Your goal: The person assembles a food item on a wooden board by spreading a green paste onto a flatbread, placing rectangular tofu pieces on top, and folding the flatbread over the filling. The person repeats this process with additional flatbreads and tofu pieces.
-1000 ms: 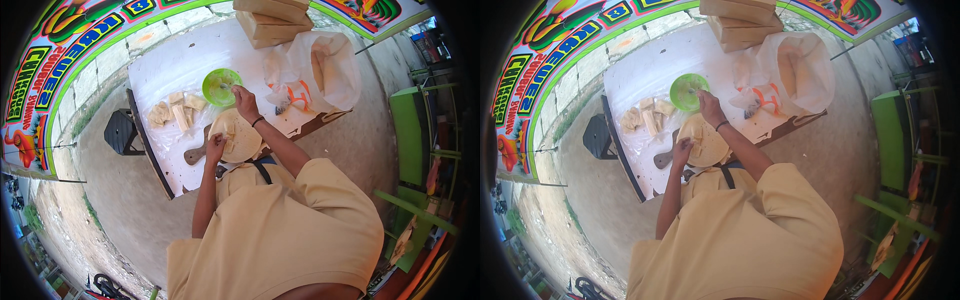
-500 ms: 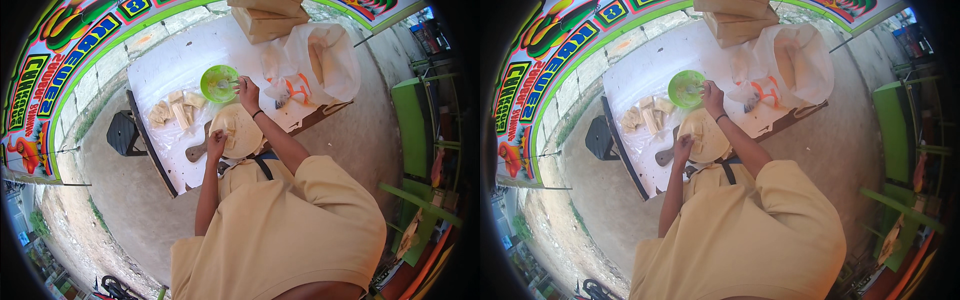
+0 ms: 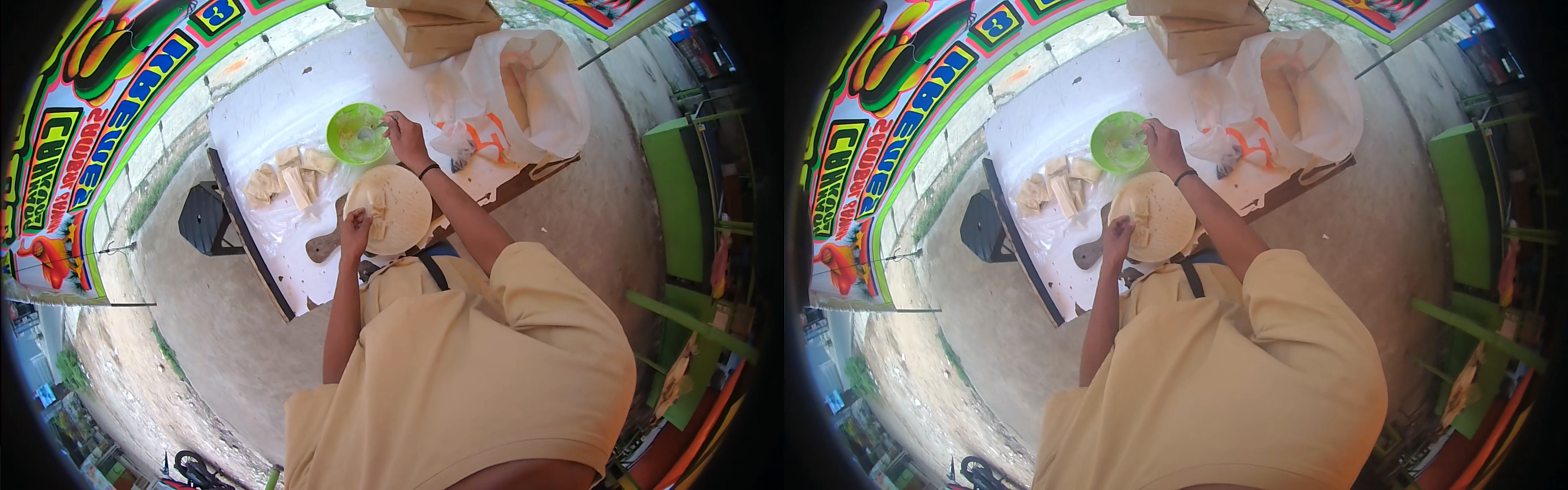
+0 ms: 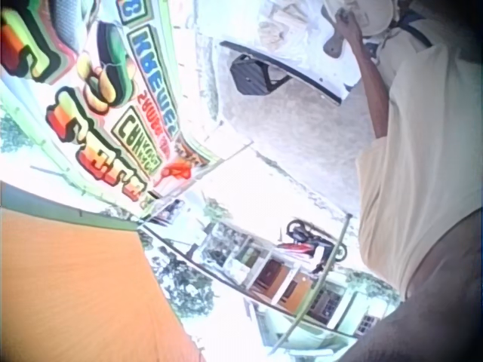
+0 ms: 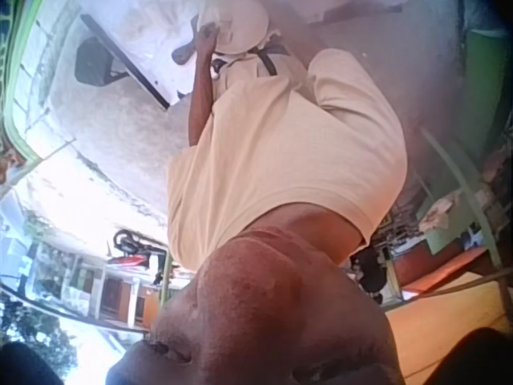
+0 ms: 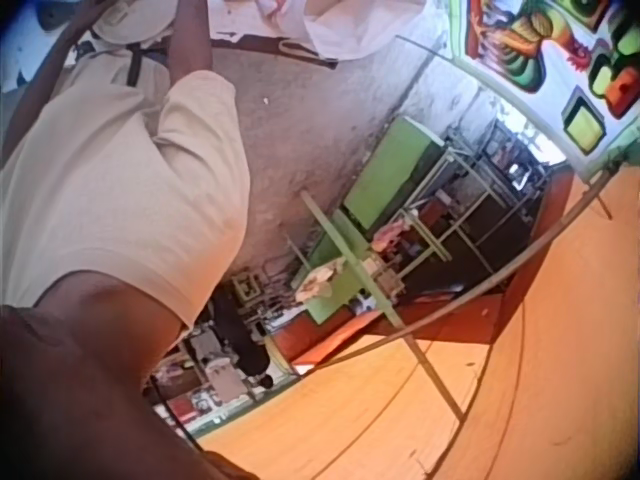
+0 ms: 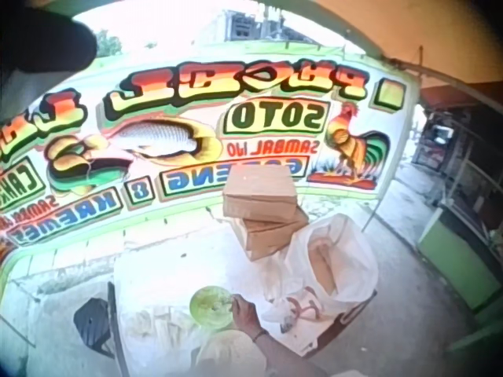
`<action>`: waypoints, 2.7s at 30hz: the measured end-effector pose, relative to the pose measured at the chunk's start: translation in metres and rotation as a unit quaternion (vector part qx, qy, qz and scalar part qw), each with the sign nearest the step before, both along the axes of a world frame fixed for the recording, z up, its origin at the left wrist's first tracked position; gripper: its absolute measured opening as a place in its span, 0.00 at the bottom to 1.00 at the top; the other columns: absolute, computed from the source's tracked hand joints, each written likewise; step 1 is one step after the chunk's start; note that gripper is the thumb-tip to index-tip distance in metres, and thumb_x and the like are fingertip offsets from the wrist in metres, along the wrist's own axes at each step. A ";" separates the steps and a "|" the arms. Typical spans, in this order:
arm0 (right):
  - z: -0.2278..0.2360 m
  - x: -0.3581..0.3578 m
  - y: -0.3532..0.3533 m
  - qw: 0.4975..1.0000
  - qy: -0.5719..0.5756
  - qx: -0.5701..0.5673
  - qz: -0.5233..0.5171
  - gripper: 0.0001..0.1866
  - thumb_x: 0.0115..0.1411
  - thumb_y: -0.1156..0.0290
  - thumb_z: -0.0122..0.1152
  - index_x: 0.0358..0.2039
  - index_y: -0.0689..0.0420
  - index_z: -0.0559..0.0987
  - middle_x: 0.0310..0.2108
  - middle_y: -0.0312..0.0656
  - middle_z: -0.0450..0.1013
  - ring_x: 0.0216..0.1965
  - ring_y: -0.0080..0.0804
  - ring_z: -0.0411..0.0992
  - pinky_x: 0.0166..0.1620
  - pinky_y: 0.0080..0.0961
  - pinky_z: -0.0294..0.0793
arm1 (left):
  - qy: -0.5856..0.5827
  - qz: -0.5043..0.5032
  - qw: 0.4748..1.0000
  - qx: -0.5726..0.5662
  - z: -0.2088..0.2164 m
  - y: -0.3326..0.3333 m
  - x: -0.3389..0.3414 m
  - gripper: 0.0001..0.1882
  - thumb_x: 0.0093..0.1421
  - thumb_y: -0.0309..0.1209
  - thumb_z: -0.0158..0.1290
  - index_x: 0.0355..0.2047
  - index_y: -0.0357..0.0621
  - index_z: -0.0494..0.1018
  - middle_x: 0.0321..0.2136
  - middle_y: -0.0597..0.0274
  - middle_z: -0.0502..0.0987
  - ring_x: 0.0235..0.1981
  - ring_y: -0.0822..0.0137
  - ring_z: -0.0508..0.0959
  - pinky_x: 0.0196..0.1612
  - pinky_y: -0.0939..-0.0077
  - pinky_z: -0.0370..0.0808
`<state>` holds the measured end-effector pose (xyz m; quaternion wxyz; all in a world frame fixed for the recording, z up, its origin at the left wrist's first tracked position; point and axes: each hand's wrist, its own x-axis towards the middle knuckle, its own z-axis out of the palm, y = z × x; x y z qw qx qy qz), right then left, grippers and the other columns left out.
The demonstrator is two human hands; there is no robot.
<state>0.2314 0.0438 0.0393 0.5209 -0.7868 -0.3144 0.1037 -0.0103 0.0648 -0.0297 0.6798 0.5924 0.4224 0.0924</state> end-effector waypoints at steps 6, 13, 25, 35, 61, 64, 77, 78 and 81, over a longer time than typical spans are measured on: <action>-0.021 0.006 -0.001 0.997 0.074 -0.010 0.024 0.13 0.66 0.65 0.48 0.39 0.61 0.75 0.28 0.46 0.77 0.26 0.31 0.78 0.30 0.26 0.75 | 0.004 -0.003 1.000 0.004 0.005 0.000 0.001 0.21 0.59 0.32 0.57 0.49 0.32 0.69 0.33 0.63 0.76 0.35 0.75 0.73 0.41 0.81 0.70; -0.027 -0.019 -0.010 0.997 0.051 0.030 -0.052 0.13 0.67 0.65 0.47 0.40 0.60 0.75 0.27 0.43 0.77 0.22 0.26 0.77 0.28 0.24 0.74 | -0.002 -0.002 1.000 0.006 -0.005 0.000 0.001 0.20 0.59 0.32 0.56 0.48 0.32 0.69 0.33 0.63 0.76 0.35 0.75 0.74 0.41 0.81 0.70; -0.054 -0.029 -0.016 0.980 0.174 0.055 -0.076 0.14 0.68 0.65 0.44 0.40 0.63 0.74 0.28 0.42 0.76 0.20 0.23 0.74 0.24 0.19 0.72 | 0.026 -0.016 1.000 0.000 -0.001 0.002 0.001 0.21 0.59 0.34 0.56 0.49 0.34 0.70 0.39 0.57 0.77 0.42 0.70 0.75 0.48 0.76 0.69; -0.006 -0.032 -0.029 0.911 0.378 0.122 -0.110 0.13 0.68 0.64 0.44 0.42 0.61 0.72 0.30 0.41 0.76 0.25 0.21 0.73 0.29 0.18 0.73 | -0.007 0.004 1.000 0.030 0.002 -0.005 0.000 0.22 0.57 0.32 0.59 0.49 0.33 0.68 0.35 0.61 0.75 0.35 0.74 0.74 0.39 0.79 0.72; -0.024 -0.073 -0.151 0.949 0.311 0.050 -0.017 0.14 0.68 0.63 0.47 0.41 0.61 0.73 0.29 0.39 0.76 0.25 0.21 0.72 0.29 0.17 0.72 | 0.203 -0.152 0.920 0.300 0.034 -0.047 0.001 0.20 0.58 0.45 0.54 0.29 0.37 0.70 0.24 0.46 0.76 0.29 0.46 0.78 0.34 0.53 0.73; -0.022 -0.074 -0.152 0.949 0.309 0.063 -0.014 0.14 0.68 0.63 0.47 0.41 0.61 0.73 0.29 0.39 0.76 0.25 0.21 0.72 0.29 0.17 0.72 | 0.220 -0.136 0.915 0.308 0.033 -0.049 0.006 0.20 0.59 0.45 0.52 0.29 0.37 0.71 0.24 0.45 0.77 0.30 0.46 0.78 0.33 0.52 0.73; -0.018 -0.079 -0.159 0.948 0.307 0.076 -0.011 0.14 0.68 0.64 0.47 0.41 0.62 0.73 0.29 0.39 0.75 0.26 0.21 0.73 0.29 0.17 0.72 | 0.222 -0.101 0.912 0.329 0.021 -0.053 0.008 0.15 0.60 0.41 0.48 0.32 0.39 0.70 0.25 0.45 0.78 0.30 0.44 0.79 0.34 0.51 0.74; -0.018 -0.081 -0.159 0.950 0.303 0.072 -0.011 0.13 0.68 0.64 0.47 0.41 0.62 0.73 0.29 0.39 0.74 0.26 0.21 0.73 0.29 0.17 0.72 | 0.211 -0.090 0.917 0.326 0.021 -0.054 0.008 0.15 0.60 0.40 0.47 0.33 0.39 0.69 0.26 0.44 0.78 0.31 0.43 0.79 0.35 0.50 0.73; -0.016 -0.083 -0.157 0.955 0.289 0.062 -0.011 0.13 0.68 0.65 0.47 0.41 0.62 0.74 0.29 0.39 0.74 0.26 0.21 0.73 0.29 0.16 0.72 | 0.222 -0.086 0.927 0.290 0.023 -0.052 0.008 0.14 0.59 0.39 0.48 0.34 0.39 0.68 0.26 0.43 0.77 0.31 0.42 0.78 0.34 0.49 0.73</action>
